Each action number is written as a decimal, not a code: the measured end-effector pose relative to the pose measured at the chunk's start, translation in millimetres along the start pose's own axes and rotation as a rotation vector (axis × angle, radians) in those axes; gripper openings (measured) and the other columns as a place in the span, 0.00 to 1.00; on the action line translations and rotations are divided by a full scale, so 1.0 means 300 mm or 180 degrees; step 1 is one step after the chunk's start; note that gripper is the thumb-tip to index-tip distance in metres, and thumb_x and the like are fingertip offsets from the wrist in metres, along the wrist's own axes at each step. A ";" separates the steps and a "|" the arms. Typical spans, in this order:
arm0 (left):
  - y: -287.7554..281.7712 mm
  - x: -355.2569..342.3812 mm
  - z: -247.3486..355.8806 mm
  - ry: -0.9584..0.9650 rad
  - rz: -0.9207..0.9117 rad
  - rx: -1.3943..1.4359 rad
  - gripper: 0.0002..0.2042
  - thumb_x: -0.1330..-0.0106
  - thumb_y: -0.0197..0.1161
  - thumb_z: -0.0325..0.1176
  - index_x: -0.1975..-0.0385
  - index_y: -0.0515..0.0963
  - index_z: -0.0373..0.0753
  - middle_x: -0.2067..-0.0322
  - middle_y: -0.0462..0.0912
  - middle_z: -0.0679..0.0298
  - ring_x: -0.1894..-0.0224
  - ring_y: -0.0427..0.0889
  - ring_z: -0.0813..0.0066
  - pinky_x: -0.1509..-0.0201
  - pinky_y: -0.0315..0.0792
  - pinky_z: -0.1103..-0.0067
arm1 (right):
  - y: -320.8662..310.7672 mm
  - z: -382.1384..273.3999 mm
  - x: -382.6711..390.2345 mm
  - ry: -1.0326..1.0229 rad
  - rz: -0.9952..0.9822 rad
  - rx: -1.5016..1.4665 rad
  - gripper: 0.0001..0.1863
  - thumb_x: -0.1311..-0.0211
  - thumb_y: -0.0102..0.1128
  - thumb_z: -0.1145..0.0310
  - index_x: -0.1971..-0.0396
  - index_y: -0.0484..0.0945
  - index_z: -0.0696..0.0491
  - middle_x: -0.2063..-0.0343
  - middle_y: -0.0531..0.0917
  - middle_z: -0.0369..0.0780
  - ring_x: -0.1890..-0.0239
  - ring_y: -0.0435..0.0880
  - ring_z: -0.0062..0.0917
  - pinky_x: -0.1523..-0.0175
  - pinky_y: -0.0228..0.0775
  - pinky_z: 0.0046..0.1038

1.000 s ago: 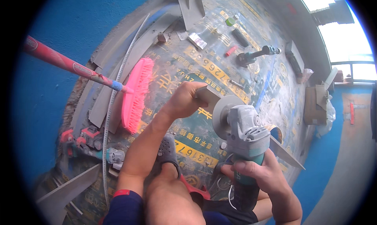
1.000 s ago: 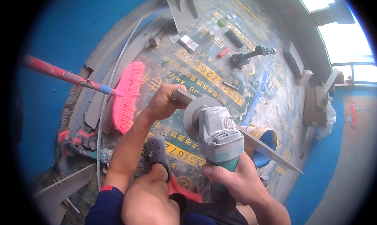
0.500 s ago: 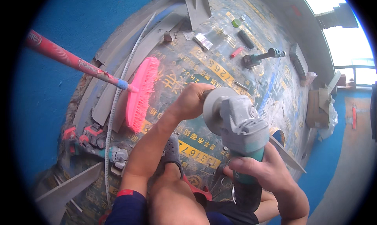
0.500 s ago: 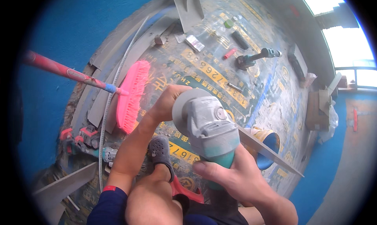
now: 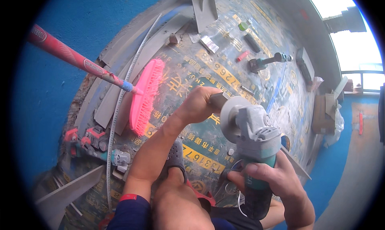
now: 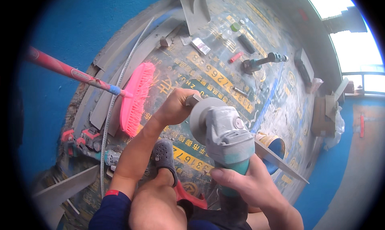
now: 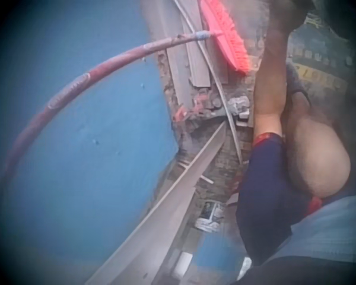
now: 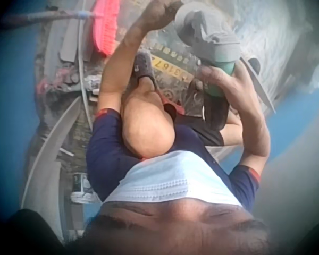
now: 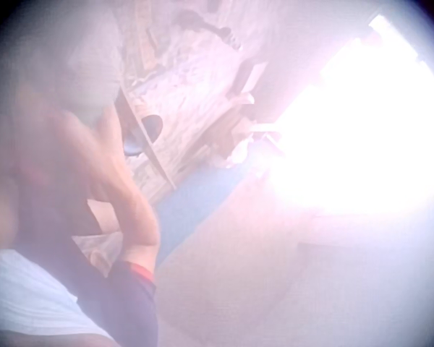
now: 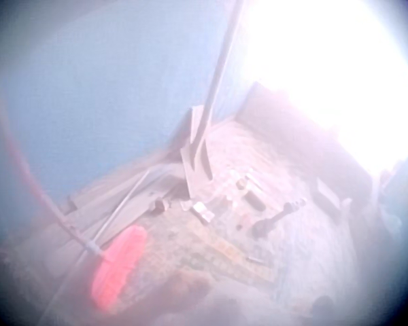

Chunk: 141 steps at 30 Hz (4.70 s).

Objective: The person uses an angle grinder to cut a large ceramic tile on the floor, holding the grinder with one hand and steadying the tile with the other.

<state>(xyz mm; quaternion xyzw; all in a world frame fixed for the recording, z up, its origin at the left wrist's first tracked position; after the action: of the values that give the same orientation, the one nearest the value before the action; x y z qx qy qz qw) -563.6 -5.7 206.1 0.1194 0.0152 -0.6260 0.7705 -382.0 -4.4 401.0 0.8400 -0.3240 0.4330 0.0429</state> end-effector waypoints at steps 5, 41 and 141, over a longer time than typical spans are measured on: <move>0.006 -0.008 -0.015 -0.0203 0.0005 0.0188 0.05 0.39 0.67 0.24 0.65 0.83 0.34 0.71 0.85 0.63 0.66 0.80 0.85 0.60 0.76 0.76 | -0.001 0.093 0.001 -0.0276 0.0296 -0.0050 0.29 0.44 0.70 0.67 0.44 0.73 0.62 0.58 0.81 0.39 0.56 0.82 0.24 0.48 0.74 0.29; 0.004 -0.032 -0.023 -0.0069 -0.0153 0.0086 0.08 0.37 0.67 0.23 0.59 0.84 0.33 0.64 0.87 0.68 0.61 0.81 0.83 0.56 0.76 0.80 | 0.130 0.179 -0.088 -0.1181 0.0777 -0.0276 0.33 0.43 0.73 0.61 0.44 0.67 0.62 0.54 0.82 0.45 0.52 0.82 0.29 0.46 0.74 0.33; -0.115 0.015 0.110 -0.0232 0.0294 -0.0949 0.07 0.38 0.70 0.26 0.63 0.79 0.36 0.68 0.80 0.69 0.64 0.77 0.82 0.58 0.73 0.82 | -1.006 1.011 0.163 -0.2294 0.2387 -0.1536 0.25 0.46 0.70 0.69 0.48 0.79 0.63 0.55 0.85 0.41 0.56 0.83 0.22 0.49 0.75 0.27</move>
<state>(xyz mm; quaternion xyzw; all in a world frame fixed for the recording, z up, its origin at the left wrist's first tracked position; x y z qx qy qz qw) -600.4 -23.1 231.8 -0.0185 0.0744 -0.5847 0.8076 26.1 101.2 312.4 0.7287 -0.6837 0.0187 -0.0362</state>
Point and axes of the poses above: each hand's wrist, its own x-axis away from the middle knuckle, its own y-axis out of the palm, z = x × y, the point moved 4 cm from there along -x, towards the middle knuckle
